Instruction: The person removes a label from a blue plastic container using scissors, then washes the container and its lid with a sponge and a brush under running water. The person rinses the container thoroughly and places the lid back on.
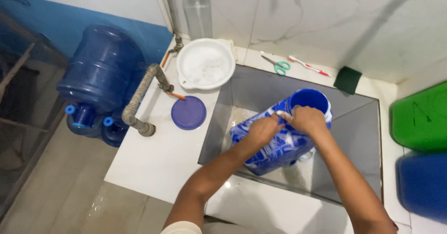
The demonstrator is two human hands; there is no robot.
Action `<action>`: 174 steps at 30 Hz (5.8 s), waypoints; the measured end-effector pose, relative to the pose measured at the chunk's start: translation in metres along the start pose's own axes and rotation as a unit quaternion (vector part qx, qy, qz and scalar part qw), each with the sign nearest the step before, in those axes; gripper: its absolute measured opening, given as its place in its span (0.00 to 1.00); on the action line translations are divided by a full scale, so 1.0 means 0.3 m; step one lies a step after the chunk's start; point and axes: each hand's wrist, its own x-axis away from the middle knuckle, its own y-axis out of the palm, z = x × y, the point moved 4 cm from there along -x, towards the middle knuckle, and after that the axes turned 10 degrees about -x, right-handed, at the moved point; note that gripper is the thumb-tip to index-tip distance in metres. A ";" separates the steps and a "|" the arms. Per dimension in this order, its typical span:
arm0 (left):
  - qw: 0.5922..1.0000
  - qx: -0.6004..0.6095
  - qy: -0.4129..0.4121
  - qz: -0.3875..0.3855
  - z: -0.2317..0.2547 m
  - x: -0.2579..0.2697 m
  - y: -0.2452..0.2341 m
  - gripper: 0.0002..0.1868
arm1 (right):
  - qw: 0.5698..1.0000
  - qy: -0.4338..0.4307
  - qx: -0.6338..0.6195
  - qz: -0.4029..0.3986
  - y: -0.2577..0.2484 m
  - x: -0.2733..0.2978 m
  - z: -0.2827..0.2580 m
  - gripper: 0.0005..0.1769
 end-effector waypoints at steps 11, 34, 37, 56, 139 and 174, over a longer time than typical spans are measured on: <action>0.985 0.112 0.078 0.107 -0.328 -0.056 -0.054 0.16 | 0.979 0.010 -0.104 -0.175 0.157 -0.153 0.107 0.24; 0.954 -0.016 0.006 0.300 -0.625 -0.175 -0.370 0.27 | 0.982 0.045 -0.090 -0.159 0.195 -0.224 0.063 0.24; 1.000 0.018 0.016 -0.020 -0.266 -0.030 -0.104 0.28 | 0.958 0.041 -0.156 -0.238 0.206 -0.278 0.097 0.26; 0.991 0.037 -0.124 -0.023 -0.267 -0.008 -0.092 0.30 | 0.952 -0.242 0.016 -0.187 0.041 -0.659 0.025 0.16; 1.000 -0.002 0.009 -0.011 -0.377 0.014 -0.020 0.26 | 0.978 -0.204 -0.018 -0.029 -0.255 -0.250 -0.401 0.22; 0.932 0.031 -0.033 0.358 -0.475 0.661 -0.948 0.14 | 0.963 -0.055 -0.243 0.105 -0.254 0.807 0.242 0.32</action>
